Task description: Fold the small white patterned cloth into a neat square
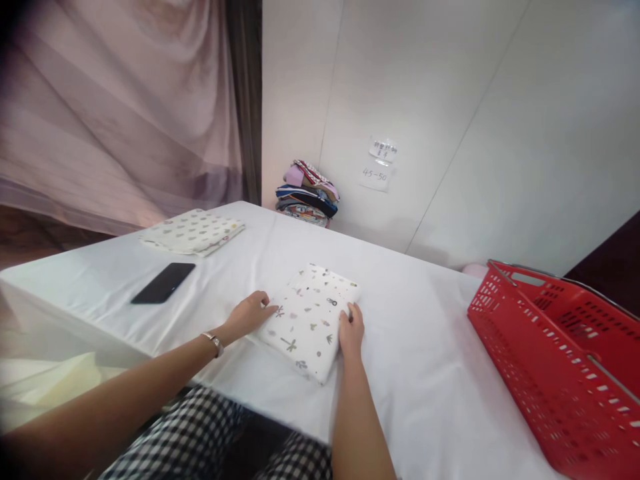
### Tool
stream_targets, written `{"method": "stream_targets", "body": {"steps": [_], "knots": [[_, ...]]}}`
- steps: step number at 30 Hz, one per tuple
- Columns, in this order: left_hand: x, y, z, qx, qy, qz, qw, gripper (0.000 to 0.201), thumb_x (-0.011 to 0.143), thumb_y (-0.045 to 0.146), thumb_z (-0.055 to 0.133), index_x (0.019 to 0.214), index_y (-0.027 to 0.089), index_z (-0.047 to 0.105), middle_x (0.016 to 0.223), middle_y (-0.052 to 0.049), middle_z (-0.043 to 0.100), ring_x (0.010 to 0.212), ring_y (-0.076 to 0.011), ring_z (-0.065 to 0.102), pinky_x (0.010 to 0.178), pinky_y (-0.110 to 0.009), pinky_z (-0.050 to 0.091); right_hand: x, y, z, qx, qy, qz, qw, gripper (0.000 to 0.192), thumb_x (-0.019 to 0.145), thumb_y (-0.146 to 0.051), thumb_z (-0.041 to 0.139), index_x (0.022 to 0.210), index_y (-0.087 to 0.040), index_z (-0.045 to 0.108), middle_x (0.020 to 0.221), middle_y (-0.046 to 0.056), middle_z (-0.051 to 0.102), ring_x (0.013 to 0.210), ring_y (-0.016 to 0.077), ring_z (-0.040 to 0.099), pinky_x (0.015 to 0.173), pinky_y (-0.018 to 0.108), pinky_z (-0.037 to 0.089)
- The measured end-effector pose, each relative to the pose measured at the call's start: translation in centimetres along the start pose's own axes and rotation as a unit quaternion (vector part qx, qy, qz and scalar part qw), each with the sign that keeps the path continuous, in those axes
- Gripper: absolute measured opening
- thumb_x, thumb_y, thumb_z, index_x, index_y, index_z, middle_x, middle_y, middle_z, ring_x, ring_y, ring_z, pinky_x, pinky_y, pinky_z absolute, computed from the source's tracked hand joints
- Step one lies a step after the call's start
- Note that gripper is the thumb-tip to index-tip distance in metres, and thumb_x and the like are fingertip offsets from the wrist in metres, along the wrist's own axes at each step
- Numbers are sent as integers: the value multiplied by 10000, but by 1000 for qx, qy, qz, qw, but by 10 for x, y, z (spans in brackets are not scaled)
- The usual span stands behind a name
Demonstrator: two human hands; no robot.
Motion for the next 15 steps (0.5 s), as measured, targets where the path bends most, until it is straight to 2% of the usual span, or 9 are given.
{"method": "stream_targets", "body": {"steps": [3,9,12,15], "knots": [[-3,-6,1,19,10,19,1000,214,798,417,503,787,205,531,920,-38,620,800,-181,581,671,-277,397,-1,-1,-1,-4,-1,7,1000,513,692,-426,508,1110,-152,624,1320,107,509,1223,243,458,1038,346,342],[6,-17,3,-50,-48,-49,996,306,838,443,436,696,190,533,761,-36,632,731,-181,588,629,-266,395,-1,0,-1,-13,3,2,1000,500,700,-435,507,1101,-161,628,1311,101,519,1214,237,465,1012,329,368],[-2,-18,2,-60,-28,-28,997,332,809,503,461,718,193,538,774,-37,629,742,-190,586,643,-276,397,-1,0,-1,-14,5,-1,1000,488,700,-433,503,1089,-168,631,1301,96,528,1209,234,470,1008,331,372],[-17,-23,3,-68,1,-4,998,365,762,556,509,835,200,548,845,-41,625,768,-196,585,655,-281,404,-2,-1,-1,-8,0,1,1000,501,695,-434,504,1095,-158,628,1309,101,519,1213,239,465,1022,334,357]]}}
Point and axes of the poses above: each hand's wrist, its own x-axis towards the middle knuckle, its own z-axis out of the palm, y = z × x, the point moved 1 cm from there along x, towards the middle knuckle
